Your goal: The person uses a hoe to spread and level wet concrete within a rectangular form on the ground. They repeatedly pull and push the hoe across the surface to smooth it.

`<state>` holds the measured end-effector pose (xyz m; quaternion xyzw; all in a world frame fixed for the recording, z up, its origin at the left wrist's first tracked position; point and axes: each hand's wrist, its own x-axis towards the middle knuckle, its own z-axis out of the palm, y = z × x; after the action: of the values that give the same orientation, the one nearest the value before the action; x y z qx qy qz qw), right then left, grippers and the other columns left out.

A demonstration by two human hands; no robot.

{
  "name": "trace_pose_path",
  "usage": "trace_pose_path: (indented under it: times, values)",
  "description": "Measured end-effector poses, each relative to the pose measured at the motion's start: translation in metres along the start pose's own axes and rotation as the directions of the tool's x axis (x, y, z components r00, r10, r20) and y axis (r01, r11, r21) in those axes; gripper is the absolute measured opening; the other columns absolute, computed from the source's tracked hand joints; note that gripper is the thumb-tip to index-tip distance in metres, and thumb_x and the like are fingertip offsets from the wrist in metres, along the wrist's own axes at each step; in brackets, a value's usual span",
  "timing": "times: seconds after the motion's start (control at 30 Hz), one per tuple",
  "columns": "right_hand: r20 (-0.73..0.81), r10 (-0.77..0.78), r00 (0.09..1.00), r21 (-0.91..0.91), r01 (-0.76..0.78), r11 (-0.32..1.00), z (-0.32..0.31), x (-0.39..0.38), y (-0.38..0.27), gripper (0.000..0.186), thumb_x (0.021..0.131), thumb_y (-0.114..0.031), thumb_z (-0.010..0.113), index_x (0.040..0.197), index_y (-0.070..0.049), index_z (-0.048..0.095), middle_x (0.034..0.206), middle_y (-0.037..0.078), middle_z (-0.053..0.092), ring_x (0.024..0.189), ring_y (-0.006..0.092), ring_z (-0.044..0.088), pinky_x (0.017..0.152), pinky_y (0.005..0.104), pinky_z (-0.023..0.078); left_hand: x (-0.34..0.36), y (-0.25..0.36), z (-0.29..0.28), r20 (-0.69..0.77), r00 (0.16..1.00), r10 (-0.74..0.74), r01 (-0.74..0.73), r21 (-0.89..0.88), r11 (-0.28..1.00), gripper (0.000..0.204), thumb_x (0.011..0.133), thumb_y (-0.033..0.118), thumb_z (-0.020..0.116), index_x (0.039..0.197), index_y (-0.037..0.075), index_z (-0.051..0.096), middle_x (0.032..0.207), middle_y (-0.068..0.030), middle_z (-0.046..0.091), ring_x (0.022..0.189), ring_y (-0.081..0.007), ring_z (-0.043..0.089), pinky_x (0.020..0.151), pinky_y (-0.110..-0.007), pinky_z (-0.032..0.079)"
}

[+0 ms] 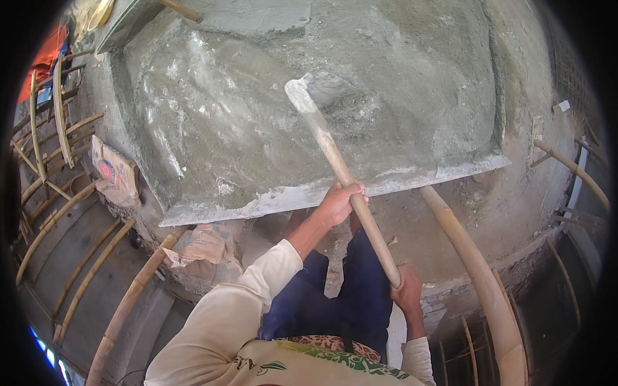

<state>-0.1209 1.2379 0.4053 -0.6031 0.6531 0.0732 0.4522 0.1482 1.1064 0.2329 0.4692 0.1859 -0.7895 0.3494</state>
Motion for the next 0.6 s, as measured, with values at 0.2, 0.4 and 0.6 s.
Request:
trace_pose_path:
  times: [0.2, 0.4, 0.6]
  values:
    - [0.159, -0.107, 0.981, 0.326, 0.05, 0.944, 0.087, 0.192, -0.12, 0.03, 0.091, -0.022, 0.077, 0.107, -0.004, 0.059, 0.093, 0.026, 0.069, 0.095, 0.0514, 0.065, 0.078, 0.0537, 0.051, 0.063, 0.21, -0.078, -0.37, 0.773, 0.515, -0.28, 0.53, 0.8, 0.012, 0.095, 0.005, 0.068, 0.1, -0.004, 0.063, 0.08, -0.0079, 0.061, 0.066, -0.022, 0.063, 0.064, -0.036, 0.057]
    - [0.211, -0.109, 0.971, 0.283, 0.046, 0.958, 0.066, 0.225, -0.17, 0.028, 0.087, -0.014, 0.071, 0.113, -0.005, 0.063, 0.1, 0.023, 0.074, 0.099, 0.048, 0.07, 0.081, 0.0583, 0.052, 0.072, 0.281, -0.118, -0.551, 0.682, 0.481, 0.05, 0.691, 0.721, 0.04, 0.1, 0.016, 0.07, 0.125, -0.01, 0.053, 0.099, -0.0121, 0.061, 0.074, -0.0263, 0.064, 0.069, -0.046, 0.06]
    - [0.228, -0.112, 0.967, -0.107, 0.139, 0.985, -0.112, 0.142, -0.109, 0.035, 0.082, -0.004, 0.071, 0.116, -0.008, 0.071, 0.102, 0.017, 0.075, 0.098, 0.042, 0.073, 0.081, 0.0537, 0.056, 0.115, 0.115, -0.132, -0.603, 0.797, -0.034, 0.043, 0.0, 0.999, 0.038, 0.103, 0.033, 0.075, 0.126, 0.015, 0.051, 0.091, -0.0076, 0.058, 0.07, -0.0219, 0.058, 0.066, -0.041, 0.057]
